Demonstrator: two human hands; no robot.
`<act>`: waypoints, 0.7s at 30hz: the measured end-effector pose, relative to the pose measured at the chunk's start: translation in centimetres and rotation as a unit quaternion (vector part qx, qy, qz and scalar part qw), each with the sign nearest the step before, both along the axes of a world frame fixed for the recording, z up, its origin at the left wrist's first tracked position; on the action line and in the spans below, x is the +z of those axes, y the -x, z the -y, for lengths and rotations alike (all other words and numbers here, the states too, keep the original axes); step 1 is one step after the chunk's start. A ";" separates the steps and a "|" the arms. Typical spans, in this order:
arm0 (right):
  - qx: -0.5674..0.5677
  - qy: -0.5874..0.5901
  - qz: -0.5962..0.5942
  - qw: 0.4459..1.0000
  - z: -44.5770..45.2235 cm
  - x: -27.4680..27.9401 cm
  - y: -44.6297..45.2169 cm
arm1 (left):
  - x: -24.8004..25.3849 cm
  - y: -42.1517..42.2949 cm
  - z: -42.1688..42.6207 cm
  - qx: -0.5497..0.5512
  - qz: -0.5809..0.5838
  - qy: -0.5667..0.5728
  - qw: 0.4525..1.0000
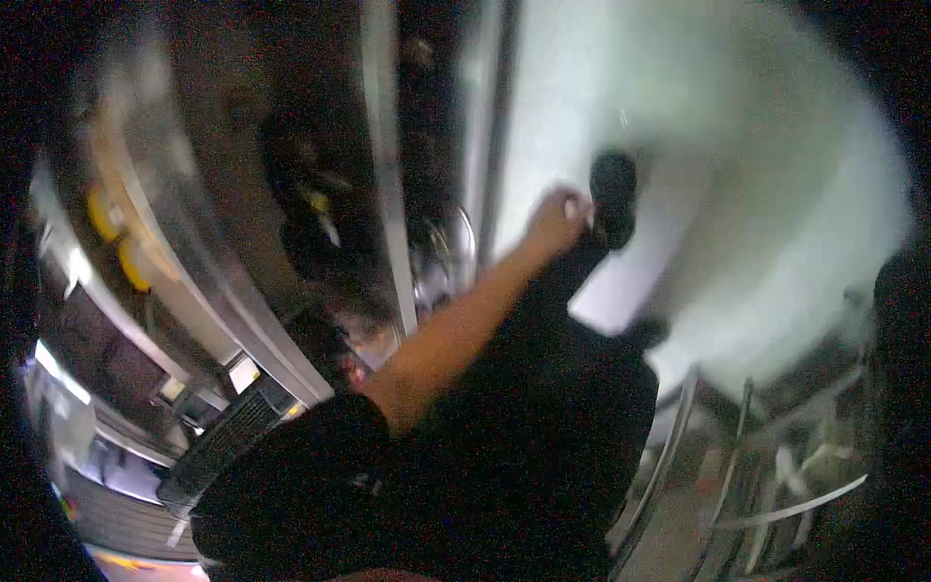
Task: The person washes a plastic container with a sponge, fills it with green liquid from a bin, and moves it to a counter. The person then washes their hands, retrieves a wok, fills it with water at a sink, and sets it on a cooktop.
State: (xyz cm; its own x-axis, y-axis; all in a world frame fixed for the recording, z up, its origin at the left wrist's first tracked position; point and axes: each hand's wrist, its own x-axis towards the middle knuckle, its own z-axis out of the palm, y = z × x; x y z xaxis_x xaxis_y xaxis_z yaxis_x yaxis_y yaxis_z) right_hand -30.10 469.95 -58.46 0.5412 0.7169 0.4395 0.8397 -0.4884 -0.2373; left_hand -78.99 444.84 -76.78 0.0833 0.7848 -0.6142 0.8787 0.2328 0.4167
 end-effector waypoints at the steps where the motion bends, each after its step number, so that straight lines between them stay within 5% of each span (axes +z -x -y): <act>1: -0.005 -0.010 0.012 1.000 -0.5 2.7 -0.5 | 0.2 0.5 0.3 -0.005 0.014 -0.067 0.998; 3: -0.022 -0.016 0.031 0.999 -0.4 7.8 -1.7 | 4.1 -1.0 -1.0 0.016 0.021 -0.128 0.991; 7: -0.055 -0.011 0.054 0.997 0.0 17.2 -2.1 | 13.9 -4.2 -3.6 0.007 0.109 -0.027 0.994; 10: -0.073 0.004 0.061 0.995 0.1 22.1 -0.9 | 20.3 -6.5 -5.0 -0.046 0.188 -0.100 0.976; 16: -0.018 -0.091 0.093 0.991 1.1 25.2 2.9 | 34.4 -10.7 -10.8 -0.051 0.248 -0.030 0.967; 21: -0.012 -0.073 0.103 0.992 1.1 26.3 3.5 | 37.3 -9.6 -14.6 -0.079 0.236 -0.091 0.964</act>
